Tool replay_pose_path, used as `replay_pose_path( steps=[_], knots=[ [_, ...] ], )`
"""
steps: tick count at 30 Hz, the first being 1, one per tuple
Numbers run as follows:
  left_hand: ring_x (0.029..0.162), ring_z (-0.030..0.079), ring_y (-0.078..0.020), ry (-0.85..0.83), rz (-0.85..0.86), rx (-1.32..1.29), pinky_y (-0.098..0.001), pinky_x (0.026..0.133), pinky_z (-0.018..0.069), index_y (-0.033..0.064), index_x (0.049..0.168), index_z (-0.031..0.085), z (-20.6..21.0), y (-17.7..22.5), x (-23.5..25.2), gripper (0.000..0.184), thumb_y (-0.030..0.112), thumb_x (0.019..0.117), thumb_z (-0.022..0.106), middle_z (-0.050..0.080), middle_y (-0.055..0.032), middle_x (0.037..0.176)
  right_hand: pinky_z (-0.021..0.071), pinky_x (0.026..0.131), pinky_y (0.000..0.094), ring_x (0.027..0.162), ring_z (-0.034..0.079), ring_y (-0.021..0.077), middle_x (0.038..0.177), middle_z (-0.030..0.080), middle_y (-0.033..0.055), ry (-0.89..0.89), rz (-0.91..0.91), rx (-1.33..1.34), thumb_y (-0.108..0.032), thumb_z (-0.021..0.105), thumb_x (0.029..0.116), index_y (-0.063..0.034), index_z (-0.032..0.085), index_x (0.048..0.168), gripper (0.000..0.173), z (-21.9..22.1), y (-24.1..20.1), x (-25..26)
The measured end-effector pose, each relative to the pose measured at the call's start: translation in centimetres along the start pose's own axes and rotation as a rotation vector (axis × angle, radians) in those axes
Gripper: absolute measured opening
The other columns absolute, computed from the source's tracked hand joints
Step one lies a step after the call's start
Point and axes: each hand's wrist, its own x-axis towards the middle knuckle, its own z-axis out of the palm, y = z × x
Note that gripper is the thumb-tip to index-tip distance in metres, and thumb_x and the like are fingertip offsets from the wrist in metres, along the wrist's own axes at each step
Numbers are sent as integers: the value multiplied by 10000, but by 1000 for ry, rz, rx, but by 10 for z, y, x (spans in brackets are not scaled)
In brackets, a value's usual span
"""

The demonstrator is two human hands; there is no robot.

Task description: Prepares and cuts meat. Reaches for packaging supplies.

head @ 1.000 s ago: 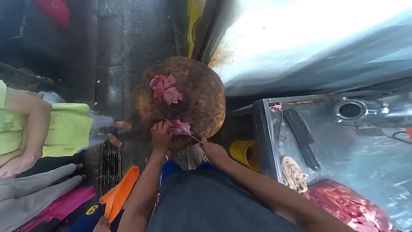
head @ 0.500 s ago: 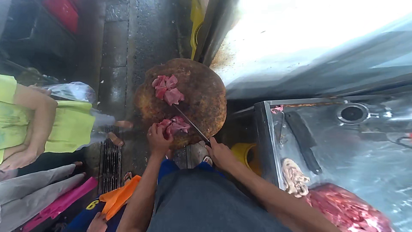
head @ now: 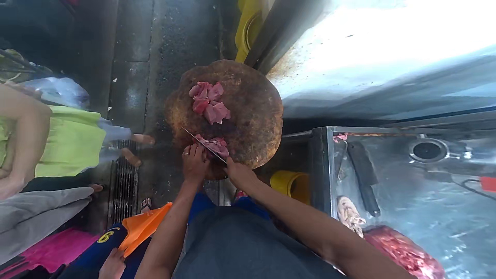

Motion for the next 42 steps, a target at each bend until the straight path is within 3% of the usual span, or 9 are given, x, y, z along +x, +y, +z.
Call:
replay_pose_path(
  steps=[7, 10, 13, 17, 20, 25, 29, 33, 42],
  knots=[
    [1170, 618, -357, -1, -36, 0, -527, 979, 510, 105, 1074, 710, -9, 7, 9, 274, 253, 859, 794, 684, -139, 1188, 571, 848, 624, 1041, 705, 450, 1121, 696, 241, 20, 69, 8, -393, 403, 1110, -88, 412, 1467, 469, 34, 46, -20],
    [1152, 635, -362, -83, -319, -109, -547, 982, 530, 29, 1176, 672, -37, 10, 30, 349, 214, 891, 751, 651, -195, 1225, 569, 871, 613, 1058, 704, 436, 1125, 697, 231, -37, 55, 21, -426, 418, 1103, -105, 421, 1447, 470, 40, 82, -35],
    [966, 691, -357, -53, -536, -288, -613, 827, 563, 47, 1191, 636, -76, 1, 54, 374, 199, 866, 744, 696, -188, 1070, 548, 907, 618, 1048, 689, 421, 1113, 686, 234, -63, -82, 105, -443, 476, 1087, -84, 478, 1426, 493, 23, 113, -30],
    [1071, 675, -298, -84, -220, -223, -528, 925, 576, 38, 1201, 655, -98, 34, 54, 364, 121, 864, 766, 668, -154, 1192, 555, 897, 569, 989, 701, 382, 1051, 687, 219, 117, -87, 196, -419, 466, 1096, -37, 498, 1386, 480, -3, 123, -28],
    [1250, 586, -364, -219, 78, -30, -522, 1061, 491, 97, 1245, 682, -39, 24, 40, 374, 182, 887, 751, 634, -165, 1314, 557, 913, 554, 1021, 698, 377, 1081, 682, 217, 204, 8, 204, -415, 446, 1100, -24, 492, 1367, 475, -15, 103, -30],
    [1360, 525, -319, -260, -65, -215, -512, 1111, 464, 125, 1397, 595, -50, 7, 19, 567, 365, 908, 753, 536, -146, 1483, 583, 816, 565, 942, 715, 387, 993, 686, 205, 179, 60, 168, -441, 427, 1099, -47, 481, 1359, 475, -9, 60, -72],
    [1264, 585, -329, -78, -62, -244, -483, 1029, 527, 34, 1162, 681, -55, -6, 9, 387, 292, 882, 752, 568, -209, 1381, 590, 803, 559, 929, 725, 379, 971, 694, 188, 47, 75, 118, -439, 391, 1108, -75, 475, 1350, 446, 16, 34, -87],
    [1302, 571, -330, -168, 12, -202, -443, 1084, 497, 9, 1225, 675, -25, -12, 6, 492, 332, 864, 762, 555, -211, 1426, 586, 846, 559, 1003, 721, 390, 1044, 698, 196, -31, 144, 60, -432, 360, 1115, -78, 434, 1401, 461, 39, 17, -63],
    [1115, 668, -296, -124, 64, -121, -436, 969, 559, 34, 1066, 716, -13, -12, 24, 317, 285, 874, 741, 684, -146, 1194, 587, 856, 573, 1052, 713, 411, 1118, 701, 219, 100, 115, 89, -363, 400, 1116, -74, 388, 1485, 469, 23, -35, 16]
  ],
)
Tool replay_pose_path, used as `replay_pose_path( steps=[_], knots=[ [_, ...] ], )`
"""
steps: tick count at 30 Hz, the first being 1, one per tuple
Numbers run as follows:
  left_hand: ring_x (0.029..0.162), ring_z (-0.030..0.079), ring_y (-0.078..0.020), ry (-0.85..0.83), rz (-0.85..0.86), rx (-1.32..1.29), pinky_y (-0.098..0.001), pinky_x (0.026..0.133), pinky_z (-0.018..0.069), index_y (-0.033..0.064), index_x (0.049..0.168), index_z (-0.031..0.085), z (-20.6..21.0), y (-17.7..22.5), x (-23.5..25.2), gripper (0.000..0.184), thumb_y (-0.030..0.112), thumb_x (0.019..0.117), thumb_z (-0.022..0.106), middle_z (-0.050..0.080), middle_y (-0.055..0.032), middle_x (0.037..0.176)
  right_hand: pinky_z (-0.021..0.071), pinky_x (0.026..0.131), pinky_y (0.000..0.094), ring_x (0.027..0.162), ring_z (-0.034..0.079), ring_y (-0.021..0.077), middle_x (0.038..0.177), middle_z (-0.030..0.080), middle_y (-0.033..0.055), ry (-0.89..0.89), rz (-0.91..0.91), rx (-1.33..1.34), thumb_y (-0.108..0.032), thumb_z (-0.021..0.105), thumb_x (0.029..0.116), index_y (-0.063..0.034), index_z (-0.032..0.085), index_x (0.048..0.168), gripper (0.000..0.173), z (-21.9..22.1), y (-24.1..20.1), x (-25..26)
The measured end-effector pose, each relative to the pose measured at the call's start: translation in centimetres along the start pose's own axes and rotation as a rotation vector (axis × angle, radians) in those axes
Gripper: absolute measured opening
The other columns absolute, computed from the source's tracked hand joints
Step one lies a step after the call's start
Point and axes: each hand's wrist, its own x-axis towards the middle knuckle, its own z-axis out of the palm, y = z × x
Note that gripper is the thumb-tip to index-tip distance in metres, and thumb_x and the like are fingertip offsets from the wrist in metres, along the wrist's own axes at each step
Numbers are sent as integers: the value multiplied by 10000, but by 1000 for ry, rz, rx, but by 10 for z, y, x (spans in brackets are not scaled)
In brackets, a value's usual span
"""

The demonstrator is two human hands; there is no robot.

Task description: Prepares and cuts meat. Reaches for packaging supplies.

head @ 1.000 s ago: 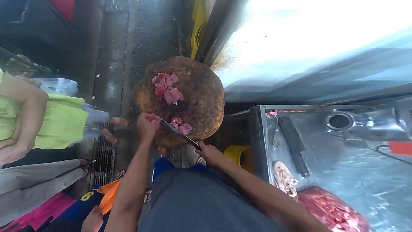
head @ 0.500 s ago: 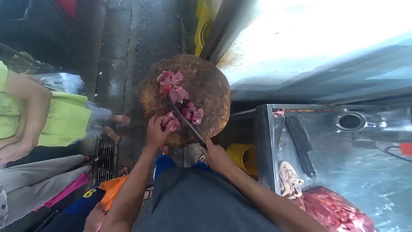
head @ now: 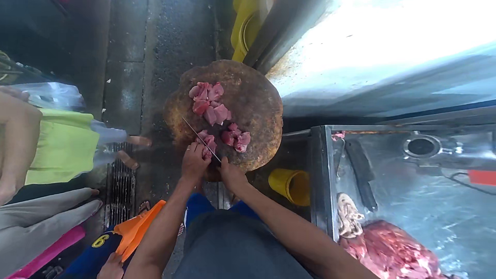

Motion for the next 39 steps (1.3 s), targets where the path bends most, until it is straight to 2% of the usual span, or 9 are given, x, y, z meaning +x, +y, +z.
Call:
replay_pose_path(
  steps=[7, 13, 15, 19, 24, 26, 30, 34, 39],
  knots=[
    [1150, 642, -349, -101, -141, 91, -511, 970, 544, 48, 1257, 668, -11, 6, 3, 420, 255, 901, 749, 636, -182, 1260, 572, 870, 597, 1036, 712, 417, 1103, 697, 226, -110, 60, 41, -435, 416, 1101, -79, 415, 1441, 493, 37, 87, -48],
    [931, 705, -321, -87, -425, -273, -566, 841, 576, 39, 1132, 681, -43, 24, 51, 275, 209, 921, 723, 712, -168, 1038, 541, 949, 575, 1055, 685, 377, 1140, 674, 233, 21, -220, 187, -414, 483, 1089, -4, 513, 1383, 506, -58, 99, -36],
    [848, 728, -276, -70, -428, -428, -525, 797, 613, 46, 1153, 684, -58, 41, 81, 260, 208, 950, 676, 726, -150, 987, 564, 887, 552, 953, 697, 347, 1091, 672, 215, 77, -239, 245, -434, 471, 1093, -18, 517, 1384, 510, -102, 86, -34],
    [1116, 664, -324, -127, -209, -199, -580, 956, 539, 106, 1283, 681, -100, 76, 151, 326, 220, 986, 608, 681, -160, 1217, 589, 681, 472, 678, 661, 264, 845, 631, 133, 157, -169, 357, -444, 466, 1093, -49, 536, 1260, 435, -137, 85, -32],
    [1420, 368, -540, -226, -125, 66, -778, 1013, 392, 289, 1503, 514, -80, 58, 234, 719, 671, 905, 630, 269, -237, 1648, 607, 676, 492, 690, 685, 269, 870, 661, 132, 256, 53, 548, -459, 473, 1083, -71, 523, 1319, 457, -95, 134, -40],
    [1440, 305, -576, -270, -99, 167, -828, 1021, 324, 302, 1491, 535, -58, 67, 235, 816, 770, 830, 637, 279, -255, 1641, 609, 654, 482, 667, 680, 256, 856, 659, 122, 268, 138, 616, -460, 474, 1081, -78, 533, 1299, 444, -63, 155, -55],
    [1377, 442, -465, -287, 75, 363, -791, 1072, 282, 253, 1358, 641, -10, 104, 168, 721, 697, 791, 664, 518, -165, 1484, 608, 599, 450, 598, 661, 236, 786, 642, 108, 254, 282, 818, -418, 491, 1085, -76, 534, 1296, 404, 3, 179, -100],
    [1427, 414, -435, -257, 165, 458, -758, 1068, 304, 311, 1428, 589, 14, 107, 100, 590, 595, 911, 555, 506, -110, 1530, 606, 594, 441, 589, 659, 227, 770, 644, 96, 277, 338, 872, -416, 508, 1079, -78, 561, 1246, 380, 44, 191, -129],
    [1426, 419, -460, -196, 356, 324, -780, 1062, 317, 272, 1414, 621, 4, 91, 107, 586, 564, 906, 656, 465, -174, 1555, 610, 627, 453, 625, 675, 239, 813, 665, 105, 503, 511, 1066, -426, 503, 1077, -62, 544, 1283, 420, 37, 215, -173]
  ],
)
